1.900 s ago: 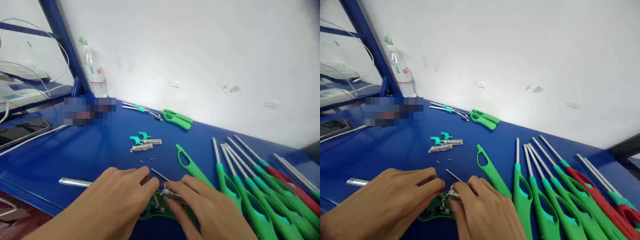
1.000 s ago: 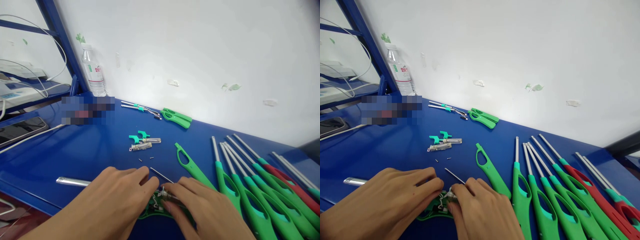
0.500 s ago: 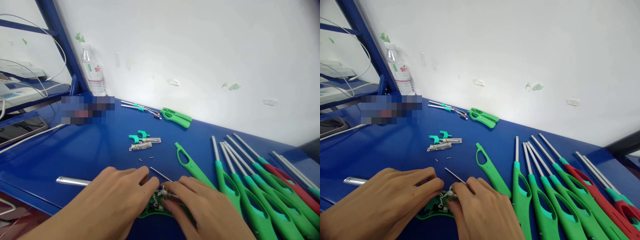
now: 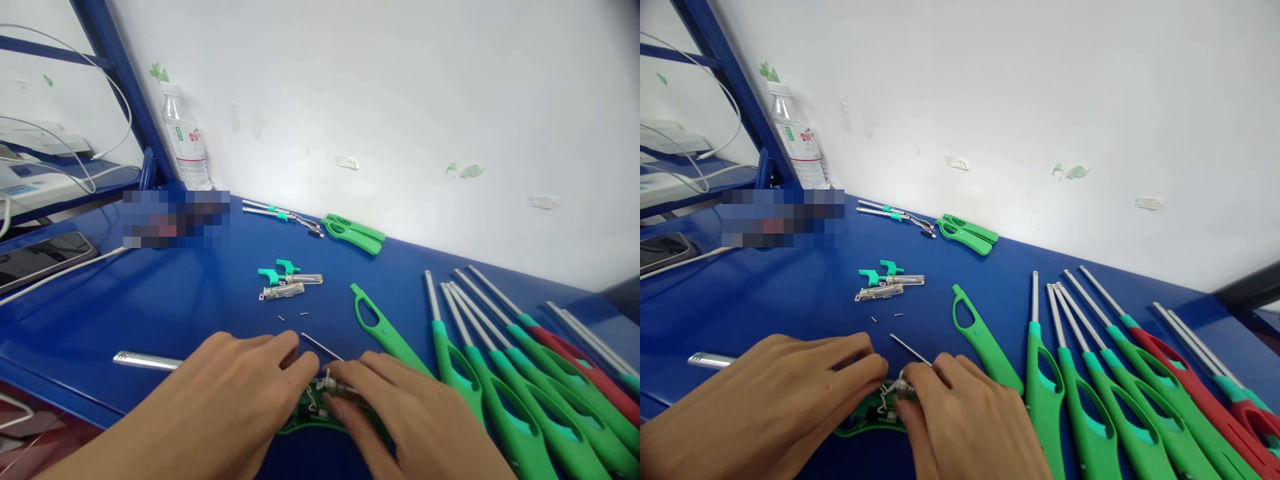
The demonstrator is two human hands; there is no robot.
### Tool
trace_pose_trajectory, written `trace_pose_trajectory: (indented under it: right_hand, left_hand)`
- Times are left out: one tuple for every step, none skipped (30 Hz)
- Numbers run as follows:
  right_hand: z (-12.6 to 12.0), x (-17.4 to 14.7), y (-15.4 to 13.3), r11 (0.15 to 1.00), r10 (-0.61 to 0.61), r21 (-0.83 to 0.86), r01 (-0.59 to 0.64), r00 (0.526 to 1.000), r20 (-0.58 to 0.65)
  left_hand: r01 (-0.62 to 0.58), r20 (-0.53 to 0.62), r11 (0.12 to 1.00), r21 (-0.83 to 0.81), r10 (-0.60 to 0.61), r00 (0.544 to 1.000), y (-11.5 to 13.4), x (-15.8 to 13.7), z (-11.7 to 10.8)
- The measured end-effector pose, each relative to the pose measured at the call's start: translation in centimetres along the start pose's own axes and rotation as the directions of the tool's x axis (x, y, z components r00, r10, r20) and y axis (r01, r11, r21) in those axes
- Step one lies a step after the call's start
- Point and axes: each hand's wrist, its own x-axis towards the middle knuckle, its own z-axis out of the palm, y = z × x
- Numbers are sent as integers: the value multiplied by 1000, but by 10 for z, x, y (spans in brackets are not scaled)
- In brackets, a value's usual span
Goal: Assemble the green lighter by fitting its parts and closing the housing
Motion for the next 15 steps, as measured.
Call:
trace_pose_trajectory:
  right_hand:
    - [0,-5,3,1000,-11,21,11,1000,17]
    - [0,-11,6,998,-27,49,25,999,41]
    - [-1,-15,8,996,-44,79,39,997,63]
    - [-1,-19,11,993,-60,106,51,995,83]
    - [-1,-21,13,990,-72,124,60,993,97]
    - [-1,-23,14,989,-78,132,65,992,103]
    - [-2,-23,15,989,-78,132,64,992,103]
    - [-2,-24,15,989,-77,131,63,992,100]
    - [-2,-24,15,989,-77,134,65,993,93]
    - [-2,-24,14,989,-76,136,63,993,92]
    - [-2,-24,14,988,-77,140,64,993,87]
    - [-2,-24,13,987,-80,145,67,993,85]
    - [-2,-24,13,987,-78,145,65,993,87]
    - [-2,-24,12,988,-74,143,61,993,88]
    - [-1,-23,12,989,-70,139,56,993,92]
  left_hand:
    - [5,-45,1000,-10,-6,999,0,-1,3]
    - [11,-83,1000,-16,-13,997,0,-3,7]
    - [15,-100,1000,-21,-17,995,0,-5,10]
    - [11,-102,1000,-23,-14,995,0,-6,13]
    - [8,-101,1000,-22,-11,995,1,-8,15]
    - [8,-103,1000,-18,-10,995,1,-9,16]
    - [8,-105,1000,-15,-9,994,1,-10,16]
    - [5,-109,1000,-13,-6,994,1,-10,15]
    - [7,-113,1000,-7,-8,994,1,-10,13]
    - [11,-108,1000,3,-11,994,2,-9,10]
    - [6,-89,1000,11,-5,996,2,-8,8]
    - [-3,-76,1000,19,4,997,2,-7,6]
    - [-4,-59,1000,28,5,998,2,-6,5]
    - [-3,-49,999,32,4,999,2,-5,5]
    - [-1,-43,1000,31,2,999,2,-5,5]
